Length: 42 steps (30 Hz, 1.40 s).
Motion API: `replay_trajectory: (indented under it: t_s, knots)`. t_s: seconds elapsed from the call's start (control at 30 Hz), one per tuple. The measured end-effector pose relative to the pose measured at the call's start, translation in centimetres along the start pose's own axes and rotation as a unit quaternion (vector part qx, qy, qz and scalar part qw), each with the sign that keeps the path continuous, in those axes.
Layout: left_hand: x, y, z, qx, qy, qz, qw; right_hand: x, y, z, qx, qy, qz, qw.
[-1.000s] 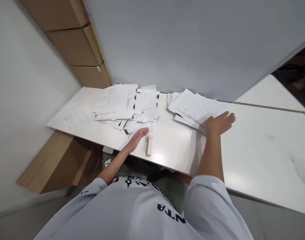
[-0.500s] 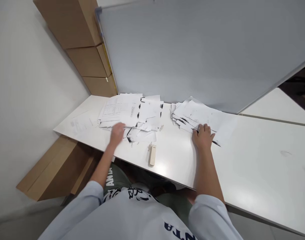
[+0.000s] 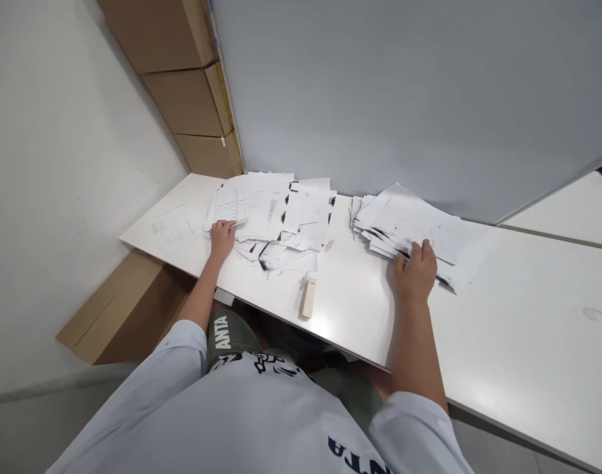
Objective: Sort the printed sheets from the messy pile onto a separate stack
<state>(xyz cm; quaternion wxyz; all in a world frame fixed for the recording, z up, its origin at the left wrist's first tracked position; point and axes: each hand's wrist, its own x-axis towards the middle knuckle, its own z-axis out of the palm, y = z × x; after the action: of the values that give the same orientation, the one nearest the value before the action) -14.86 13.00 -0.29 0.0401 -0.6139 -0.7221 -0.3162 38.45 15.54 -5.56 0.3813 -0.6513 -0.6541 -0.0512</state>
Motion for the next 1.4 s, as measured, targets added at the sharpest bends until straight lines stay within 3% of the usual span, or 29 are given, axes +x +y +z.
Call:
replay_trajectory:
  t_s: [0.17, 0.3, 0.37, 0.5, 0.57, 0.63, 0.73, 0.83, 0.9, 0.93, 1.0, 1.07, 1.13, 1.23, 1.3, 1.4]
  knots:
    - [-0.6, -0.1, -0.6, -0.052, 0.120, 0.004, 0.991, -0.9, -1.7, -0.9, 0.019, 0.011, -0.010, 1.000]
    - [-3.8, 0.8, -1.2, -0.106, 0.191, 0.077, 0.973, -4.2, -5.3, -2.4, 0.069, 0.028, 0.024, 0.997]
    - [-6.2, 1.6, -1.6, -0.110, 0.148, 0.139, 0.973, -6.3, -7.7, -3.1, 0.113, 0.015, 0.045, 0.992]
    - [-10.2, 3.4, -2.6, -0.100, -0.072, 0.261, 0.957, -9.3, -13.4, -4.5, 0.214, -0.056, 0.070, 0.973]
    - [-11.2, 4.2, -3.1, -0.106, -0.148, 0.269, 0.946, -9.9, -16.5, -5.4, 0.257, -0.074, 0.076, 0.961]
    - [-11.6, 4.6, -3.4, -0.117, -0.166, 0.251, 0.946, -10.2, -19.8, -6.6, 0.308, -0.094, 0.078, 0.944]
    - [-12.1, 4.7, -3.5, -0.156, -0.122, 0.208, 0.958, -11.1, -24.3, -8.0, 0.403, -0.227, 0.085, 0.882]
    - [-12.9, 4.7, -3.2, -0.186, -0.080, 0.149, 0.968, -13.1, -27.9, -7.6, 0.506, -0.394, 0.167, 0.749]
    - [-13.6, 4.7, -3.2, -0.186, -0.086, 0.153, 0.967, -14.6, -29.4, -6.1, 0.561, -0.400, 0.272, 0.672]
    - [-14.0, 4.7, -3.3, -0.184, -0.099, 0.172, 0.963, -15.3, -29.9, -5.2, 0.581, -0.377, 0.318, 0.647]
    - [-14.8, 4.7, -3.7, -0.188, -0.135, 0.221, 0.947, -16.1, -30.1, -3.1, 0.603, -0.327, 0.371, 0.626]
    - [-15.3, 4.5, -4.2, -0.203, -0.164, 0.245, 0.934, -16.2, -29.8, -1.3, 0.601, -0.298, 0.389, 0.631]
    - [-15.2, 4.2, -4.5, -0.219, -0.159, 0.203, 0.941, -15.8, -29.3, -0.1, 0.581, -0.271, 0.399, 0.656]
    - [-13.7, 3.7, -4.6, -0.220, -0.114, 0.008, 0.969, -14.9, -28.8, 0.8, 0.550, -0.228, 0.369, 0.714]
    - [-12.3, 3.4, -4.4, -0.213, -0.117, -0.105, 0.964, -14.3, -29.0, 1.3, 0.517, -0.207, 0.337, 0.759]
    - [-10.3, 3.3, -4.1, -0.203, -0.149, -0.162, 0.954, -13.9, -29.8, 2.0, 0.464, -0.204, 0.317, 0.802]
